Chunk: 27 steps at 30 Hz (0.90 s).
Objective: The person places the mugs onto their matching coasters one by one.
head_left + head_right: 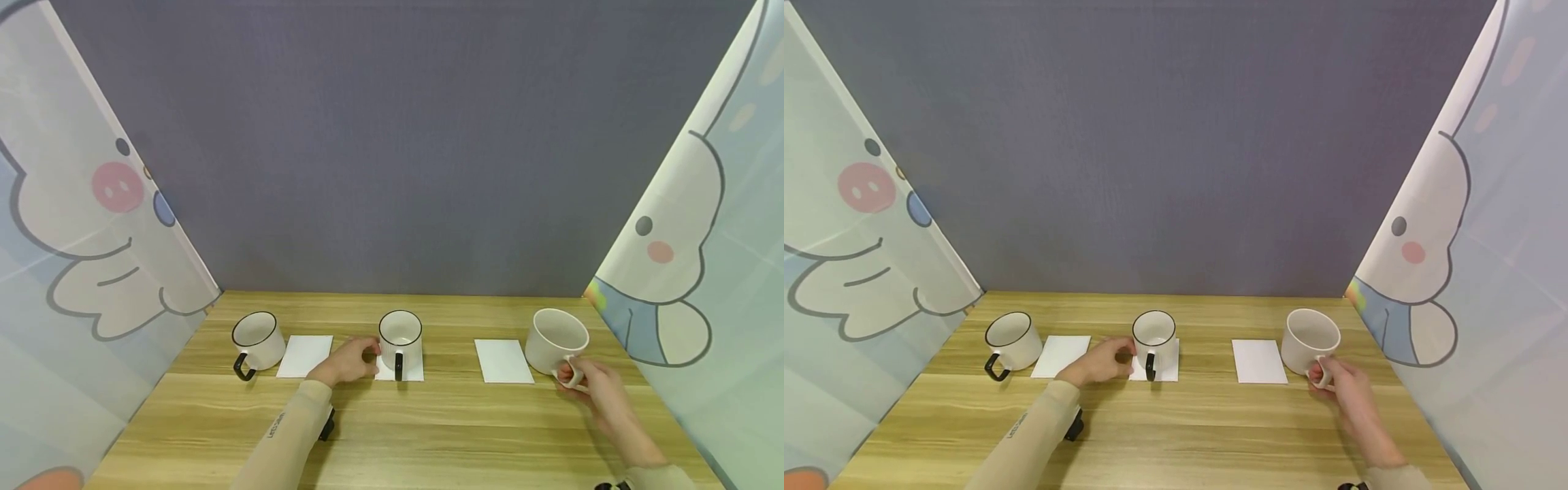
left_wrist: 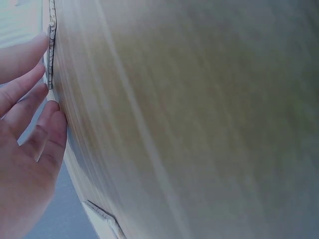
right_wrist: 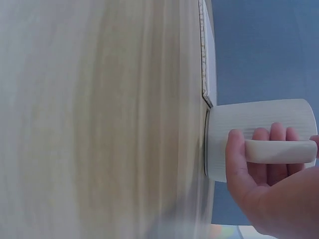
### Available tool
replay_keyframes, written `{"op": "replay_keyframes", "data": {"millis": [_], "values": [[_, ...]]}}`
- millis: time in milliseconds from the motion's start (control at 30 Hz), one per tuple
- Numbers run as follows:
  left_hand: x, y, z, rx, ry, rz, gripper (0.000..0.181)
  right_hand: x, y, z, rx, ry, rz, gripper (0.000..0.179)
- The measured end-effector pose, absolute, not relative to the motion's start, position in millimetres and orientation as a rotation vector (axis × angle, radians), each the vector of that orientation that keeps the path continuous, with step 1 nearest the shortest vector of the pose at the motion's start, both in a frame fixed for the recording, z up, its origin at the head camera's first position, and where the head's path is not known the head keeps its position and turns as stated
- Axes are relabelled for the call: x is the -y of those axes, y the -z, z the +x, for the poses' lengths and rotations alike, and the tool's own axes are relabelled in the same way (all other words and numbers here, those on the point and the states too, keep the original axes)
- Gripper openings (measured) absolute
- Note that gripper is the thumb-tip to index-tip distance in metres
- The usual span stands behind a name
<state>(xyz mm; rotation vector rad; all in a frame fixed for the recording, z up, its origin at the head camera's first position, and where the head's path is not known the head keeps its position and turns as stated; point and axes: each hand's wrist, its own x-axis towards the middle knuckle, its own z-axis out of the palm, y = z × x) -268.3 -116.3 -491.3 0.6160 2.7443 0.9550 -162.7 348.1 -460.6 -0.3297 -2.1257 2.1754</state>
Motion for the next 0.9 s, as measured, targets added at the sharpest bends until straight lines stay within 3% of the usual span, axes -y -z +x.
{"op": "replay_keyframes", "data": {"millis": [900], "values": [[116.3, 487.7, -265.9, -2.729, -0.968, 0.625, 0.024, -342.1, 466.3, -163.4, 2.033, -2.26, -0.293, 0.038]]}}
